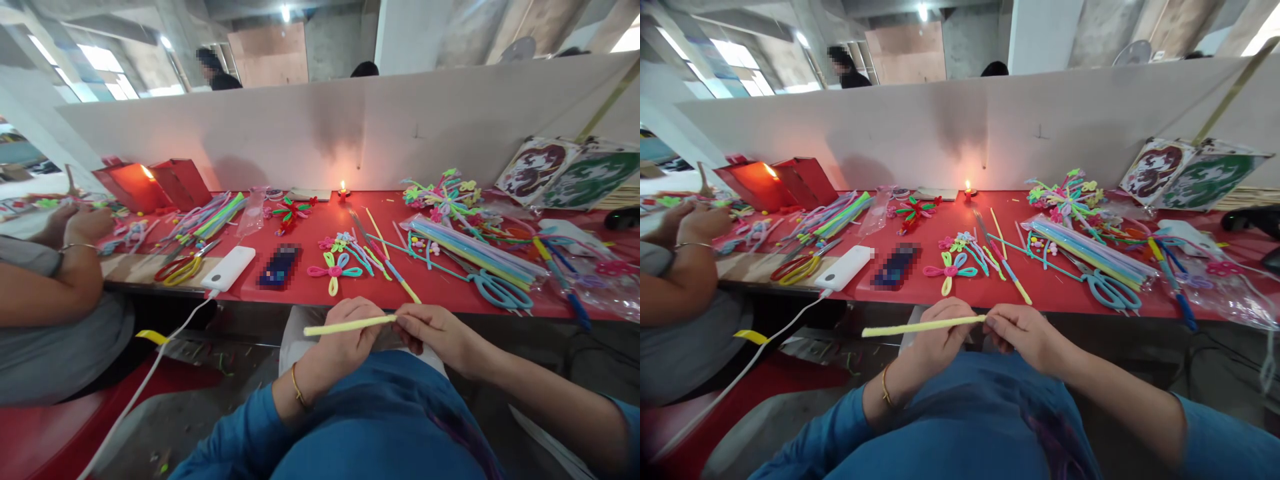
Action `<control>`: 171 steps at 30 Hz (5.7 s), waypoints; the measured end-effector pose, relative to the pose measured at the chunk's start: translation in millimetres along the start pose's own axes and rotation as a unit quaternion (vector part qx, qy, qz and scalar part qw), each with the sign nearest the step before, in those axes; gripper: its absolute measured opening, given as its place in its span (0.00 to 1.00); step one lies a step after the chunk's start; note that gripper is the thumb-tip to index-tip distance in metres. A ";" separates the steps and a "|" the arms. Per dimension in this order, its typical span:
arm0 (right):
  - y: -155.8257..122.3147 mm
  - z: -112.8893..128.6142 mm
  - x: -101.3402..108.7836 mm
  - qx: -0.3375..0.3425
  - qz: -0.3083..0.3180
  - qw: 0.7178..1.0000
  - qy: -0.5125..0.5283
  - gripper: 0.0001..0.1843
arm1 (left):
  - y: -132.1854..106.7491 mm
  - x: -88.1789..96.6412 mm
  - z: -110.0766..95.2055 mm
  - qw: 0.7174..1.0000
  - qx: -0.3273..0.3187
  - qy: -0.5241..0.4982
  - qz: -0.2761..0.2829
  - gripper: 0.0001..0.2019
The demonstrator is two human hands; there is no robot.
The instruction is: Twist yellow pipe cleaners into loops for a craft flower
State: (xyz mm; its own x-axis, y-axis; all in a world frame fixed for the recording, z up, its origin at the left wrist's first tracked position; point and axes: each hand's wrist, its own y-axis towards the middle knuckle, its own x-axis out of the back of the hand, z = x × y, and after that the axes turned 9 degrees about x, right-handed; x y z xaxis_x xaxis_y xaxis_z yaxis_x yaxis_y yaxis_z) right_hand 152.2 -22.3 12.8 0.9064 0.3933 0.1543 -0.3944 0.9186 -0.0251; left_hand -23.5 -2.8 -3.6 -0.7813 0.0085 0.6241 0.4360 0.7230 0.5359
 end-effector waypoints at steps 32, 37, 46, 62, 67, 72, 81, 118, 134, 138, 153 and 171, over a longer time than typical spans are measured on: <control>4.6 -11.3 10.8 0.378 -0.053 0.850 -0.363 0.12 | -2.2 -17.1 -2.8 0.615 0.431 -0.644 0.145 0.13; 10.8 -6.3 4.8 0.393 -0.082 0.868 -0.292 0.08 | -1.3 -15.2 -0.3 0.638 0.420 -0.621 0.173 0.16; 16.3 3.2 2.4 0.350 -0.170 0.808 -0.442 0.06 | 1.4 -2.1 3.0 0.960 0.240 -0.141 -0.040 0.07; 13.0 -8.0 -16.8 0.231 -0.137 0.912 -0.309 0.13 | 3.4 -0.3 -5.7 0.887 0.232 -0.391 -0.083 0.02; 15.3 -17.0 -23.1 0.190 -0.204 0.946 -0.163 0.14 | 2.1 -4.1 -6.0 0.939 0.141 -0.293 -0.113 0.02; 12.6 -15.8 -24.5 0.206 -0.212 0.947 -0.127 0.08 | 1.7 -3.7 -2.3 0.967 0.127 -0.194 -0.107 0.03; 13.6 -4.9 -11.8 0.219 -0.183 0.917 -0.280 0.07 | -1.8 3.2 3.3 0.993 0.106 0.050 0.003 0.10; 8.8 -13.0 -5.7 0.110 -0.121 0.978 -0.127 0.06 | -2.8 -3.3 -2.3 0.996 0.074 0.054 0.014 0.09; 5.5 -6.0 -3.4 0.265 -0.108 0.918 -0.274 0.06 | 0.6 3.7 -9.2 0.981 0.112 0.043 0.153 0.12; 4.9 -5.3 -3.4 0.406 -0.113 0.854 -0.304 0.08 | 1.4 3.8 -12.1 0.899 0.282 -0.258 0.214 0.12; -3.3 9.6 23.9 0.125 0.041 0.957 -0.257 0.12 | 1.2 4.6 -13.4 0.970 0.106 -0.073 0.207 0.11; -5.1 16.3 22.9 0.368 0.054 0.742 -0.558 0.11 | 4.4 -0.2 -13.5 0.851 0.305 -0.338 0.261 0.13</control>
State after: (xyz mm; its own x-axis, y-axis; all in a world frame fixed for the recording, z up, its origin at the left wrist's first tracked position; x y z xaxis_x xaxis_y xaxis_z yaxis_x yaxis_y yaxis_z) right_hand 172.4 -18.6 32.6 0.3355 -0.1912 0.9224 -0.8038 0.4526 0.3861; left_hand -15.5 -8.9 6.3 -0.7206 0.6850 0.1071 0.6504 0.7214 -0.2379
